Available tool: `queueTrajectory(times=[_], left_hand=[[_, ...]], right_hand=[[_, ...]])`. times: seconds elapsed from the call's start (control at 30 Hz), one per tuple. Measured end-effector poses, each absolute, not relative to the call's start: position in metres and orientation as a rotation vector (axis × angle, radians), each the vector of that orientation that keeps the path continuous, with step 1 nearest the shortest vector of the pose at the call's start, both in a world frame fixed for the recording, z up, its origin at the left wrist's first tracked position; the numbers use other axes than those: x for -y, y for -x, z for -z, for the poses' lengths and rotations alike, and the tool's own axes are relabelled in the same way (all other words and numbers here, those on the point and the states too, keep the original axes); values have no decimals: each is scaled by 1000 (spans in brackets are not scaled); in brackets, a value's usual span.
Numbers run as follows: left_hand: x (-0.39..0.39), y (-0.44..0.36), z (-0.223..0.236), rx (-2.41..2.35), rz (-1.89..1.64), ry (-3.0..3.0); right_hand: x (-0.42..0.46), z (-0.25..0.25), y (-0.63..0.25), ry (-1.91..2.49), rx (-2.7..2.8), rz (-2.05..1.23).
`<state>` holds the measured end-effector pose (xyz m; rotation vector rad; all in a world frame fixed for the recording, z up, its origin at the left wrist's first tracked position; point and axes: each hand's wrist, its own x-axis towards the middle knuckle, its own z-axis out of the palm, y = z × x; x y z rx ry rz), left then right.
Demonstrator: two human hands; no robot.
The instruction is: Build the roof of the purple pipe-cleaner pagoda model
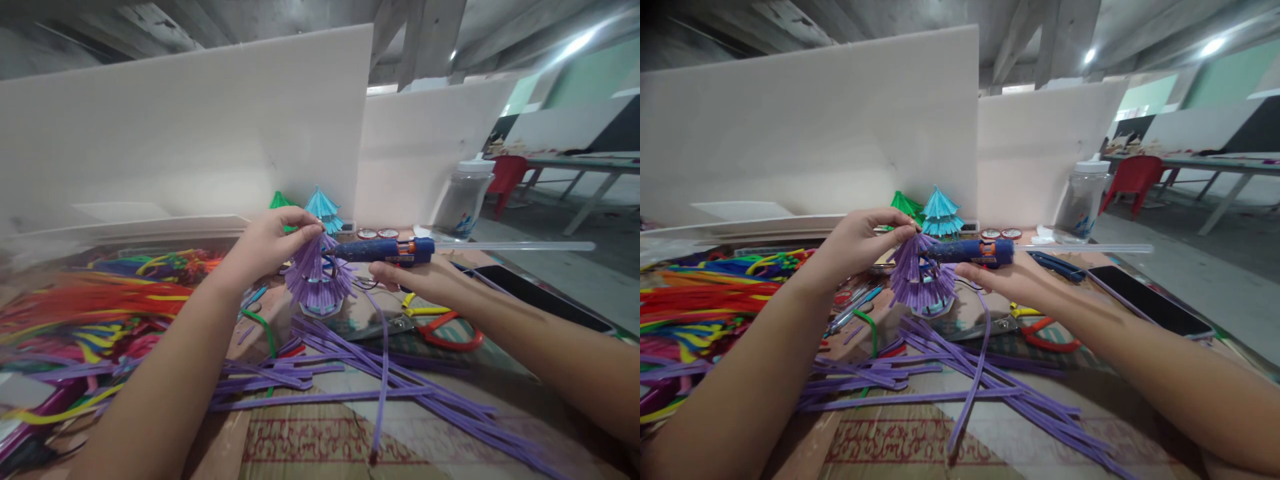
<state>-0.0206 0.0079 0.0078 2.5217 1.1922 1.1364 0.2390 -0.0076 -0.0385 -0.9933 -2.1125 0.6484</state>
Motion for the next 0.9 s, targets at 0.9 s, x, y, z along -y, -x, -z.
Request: queueTrajectory(times=[0.9], left_hand=[[-10, 22, -7, -1191, -1147, -2521]], right_hand=[[11, 31, -235, 1020, 2149, -498]])
